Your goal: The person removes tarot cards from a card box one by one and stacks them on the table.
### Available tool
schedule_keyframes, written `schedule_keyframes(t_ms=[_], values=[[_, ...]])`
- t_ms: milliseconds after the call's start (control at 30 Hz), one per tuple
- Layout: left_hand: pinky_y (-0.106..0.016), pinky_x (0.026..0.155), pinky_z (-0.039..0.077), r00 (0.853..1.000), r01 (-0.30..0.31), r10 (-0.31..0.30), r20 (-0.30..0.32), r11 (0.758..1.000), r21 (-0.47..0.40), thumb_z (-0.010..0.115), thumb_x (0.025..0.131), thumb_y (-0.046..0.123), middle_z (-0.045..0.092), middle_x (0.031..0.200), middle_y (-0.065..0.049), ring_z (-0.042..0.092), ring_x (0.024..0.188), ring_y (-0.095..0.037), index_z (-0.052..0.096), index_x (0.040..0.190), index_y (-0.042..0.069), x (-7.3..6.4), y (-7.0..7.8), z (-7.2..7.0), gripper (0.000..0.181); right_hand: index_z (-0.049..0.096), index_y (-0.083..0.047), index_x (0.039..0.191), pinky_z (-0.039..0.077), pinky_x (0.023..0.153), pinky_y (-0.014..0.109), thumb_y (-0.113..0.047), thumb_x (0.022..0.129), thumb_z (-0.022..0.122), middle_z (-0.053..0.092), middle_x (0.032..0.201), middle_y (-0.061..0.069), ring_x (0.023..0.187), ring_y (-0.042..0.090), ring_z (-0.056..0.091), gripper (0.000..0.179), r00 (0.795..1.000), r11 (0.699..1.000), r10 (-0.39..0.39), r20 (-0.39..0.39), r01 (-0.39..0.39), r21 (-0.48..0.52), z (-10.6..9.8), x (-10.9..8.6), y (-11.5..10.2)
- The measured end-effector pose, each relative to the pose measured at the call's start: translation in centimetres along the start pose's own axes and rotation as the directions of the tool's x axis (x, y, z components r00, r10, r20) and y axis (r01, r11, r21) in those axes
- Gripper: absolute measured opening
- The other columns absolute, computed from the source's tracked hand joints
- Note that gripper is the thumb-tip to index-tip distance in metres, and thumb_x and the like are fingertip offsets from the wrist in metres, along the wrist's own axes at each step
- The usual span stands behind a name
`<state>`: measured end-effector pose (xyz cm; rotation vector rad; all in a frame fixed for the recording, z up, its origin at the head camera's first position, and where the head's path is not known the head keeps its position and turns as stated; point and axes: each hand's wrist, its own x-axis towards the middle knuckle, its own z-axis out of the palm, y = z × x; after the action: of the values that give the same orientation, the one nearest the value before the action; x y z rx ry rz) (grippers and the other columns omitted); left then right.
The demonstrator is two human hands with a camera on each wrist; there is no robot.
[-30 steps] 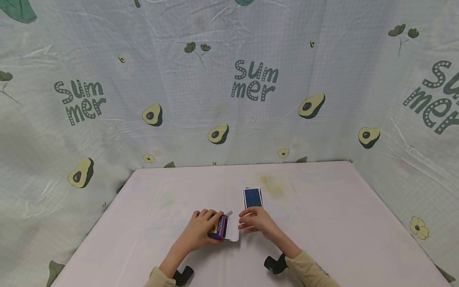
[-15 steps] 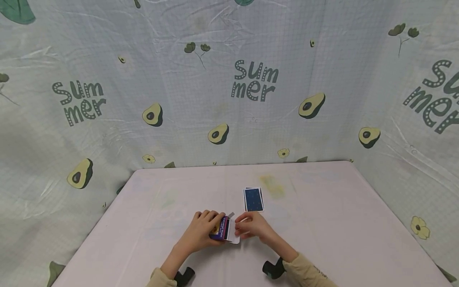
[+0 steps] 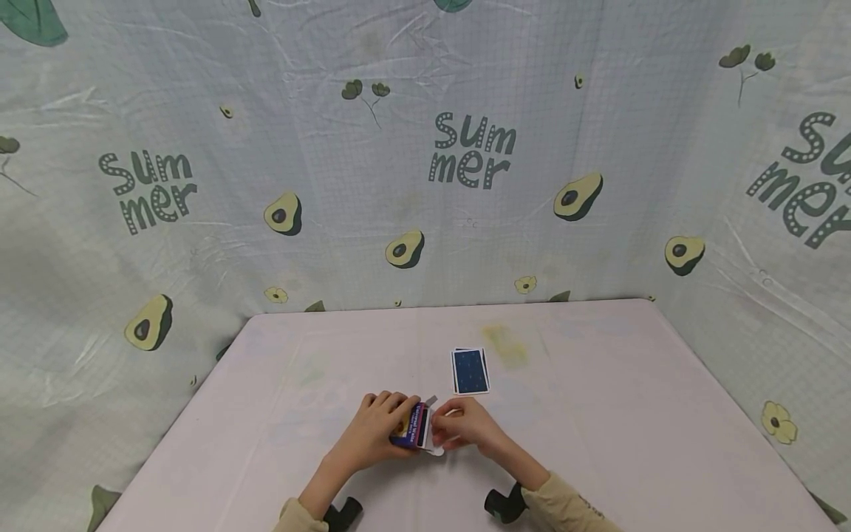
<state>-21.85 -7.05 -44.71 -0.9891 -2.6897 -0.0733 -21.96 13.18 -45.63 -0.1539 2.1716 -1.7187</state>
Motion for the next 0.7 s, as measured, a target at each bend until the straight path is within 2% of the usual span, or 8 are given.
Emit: schedule_keyframes(t_ms=[400, 700], values=[[-0.033, 0.079, 0.036, 0.999, -0.024, 0.025, -0.031, 1.000, 0.005, 0.070, 0.061, 0.059, 0.054, 0.105, 0.003, 0.048, 0.093, -0.014, 0.048, 0.124, 0.020, -0.05, 0.27, 0.07, 0.077, 0.057, 0.004, 0.095, 0.052, 0.054, 0.027, -0.025, 0.083, 0.061, 0.068, 0.079, 0.008, 0.062, 0.010, 0.064, 0.032, 1.000, 1.000, 0.011, -0.011, -0.011, -0.008, 0.36, -0.02, 0.40], [-0.033, 0.080, 0.036, 0.998, -0.049, 0.050, -0.049, 0.999, 0.010, 0.070, 0.061, 0.059, 0.054, 0.105, 0.004, 0.048, 0.093, -0.013, 0.048, 0.124, 0.021, 0.03, 0.35, 0.07, 0.077, 0.055, 0.003, 0.093, 0.051, 0.052, 0.026, -0.021, 0.085, 0.059, 0.068, 0.075, 0.007, 0.059, 0.010, 0.063, 0.026, 0.999, 0.999, 0.021, -0.033, -0.023, -0.038, 0.74, 0.11, 0.67]])
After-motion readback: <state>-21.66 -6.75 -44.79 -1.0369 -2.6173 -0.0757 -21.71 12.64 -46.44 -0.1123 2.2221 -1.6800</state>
